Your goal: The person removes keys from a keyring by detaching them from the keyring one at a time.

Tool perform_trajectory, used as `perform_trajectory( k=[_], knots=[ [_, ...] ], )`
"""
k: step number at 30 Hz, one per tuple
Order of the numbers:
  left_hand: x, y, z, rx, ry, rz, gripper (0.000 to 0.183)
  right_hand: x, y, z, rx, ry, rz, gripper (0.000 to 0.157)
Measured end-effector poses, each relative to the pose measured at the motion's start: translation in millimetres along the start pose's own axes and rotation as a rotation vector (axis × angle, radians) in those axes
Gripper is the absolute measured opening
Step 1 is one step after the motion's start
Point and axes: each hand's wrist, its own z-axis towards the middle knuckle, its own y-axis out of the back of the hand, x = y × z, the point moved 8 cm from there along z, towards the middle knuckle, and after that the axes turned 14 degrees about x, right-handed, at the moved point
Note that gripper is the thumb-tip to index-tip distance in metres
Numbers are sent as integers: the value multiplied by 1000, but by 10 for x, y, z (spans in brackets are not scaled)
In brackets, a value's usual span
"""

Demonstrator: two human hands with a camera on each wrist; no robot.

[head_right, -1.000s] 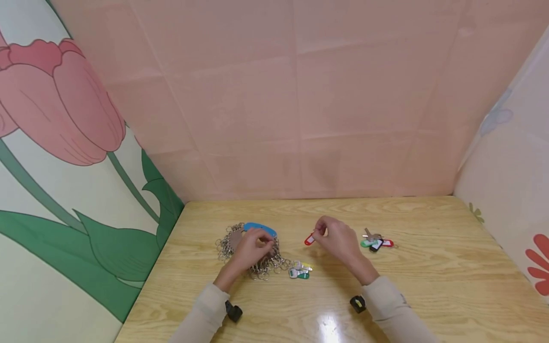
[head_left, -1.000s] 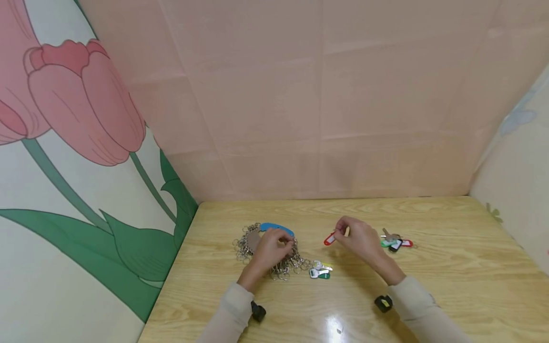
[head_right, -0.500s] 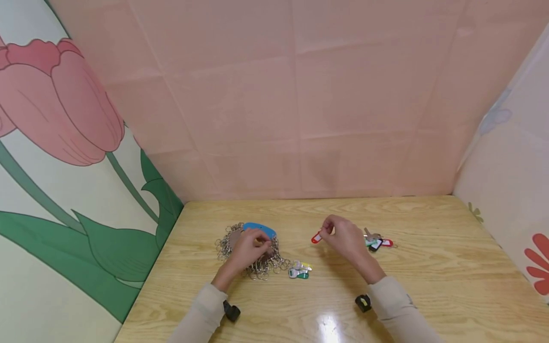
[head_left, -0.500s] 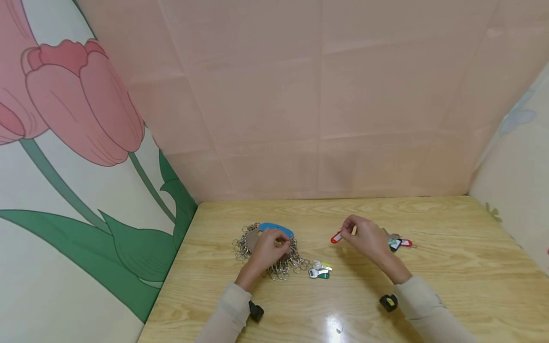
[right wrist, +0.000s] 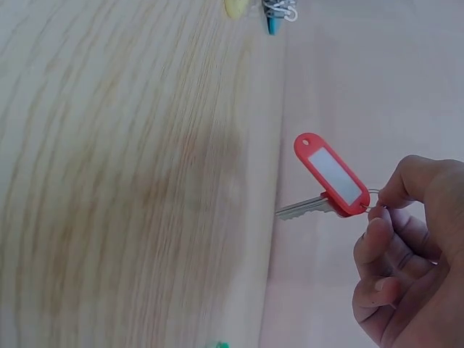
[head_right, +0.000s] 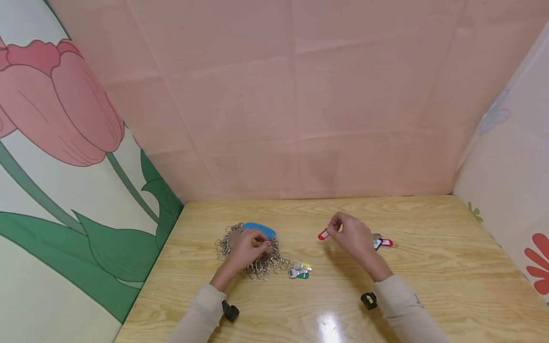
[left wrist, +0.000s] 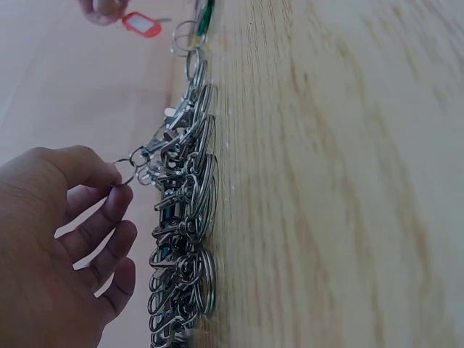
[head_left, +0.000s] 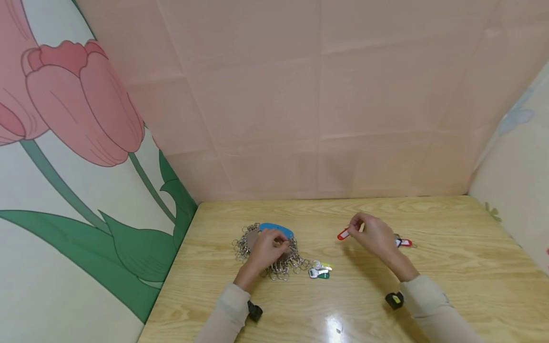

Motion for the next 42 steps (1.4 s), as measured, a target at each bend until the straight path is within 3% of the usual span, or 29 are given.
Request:
perform_trajectory(
  k=[20,42],
  knots=[
    [158,-26,-40,15,38,-2,10,-325,161,-88,-19,-62,5,6],
    [152,-17,-51,8,29,-8,9,-650,358,-215,-23,-124,47,16]
  ],
)
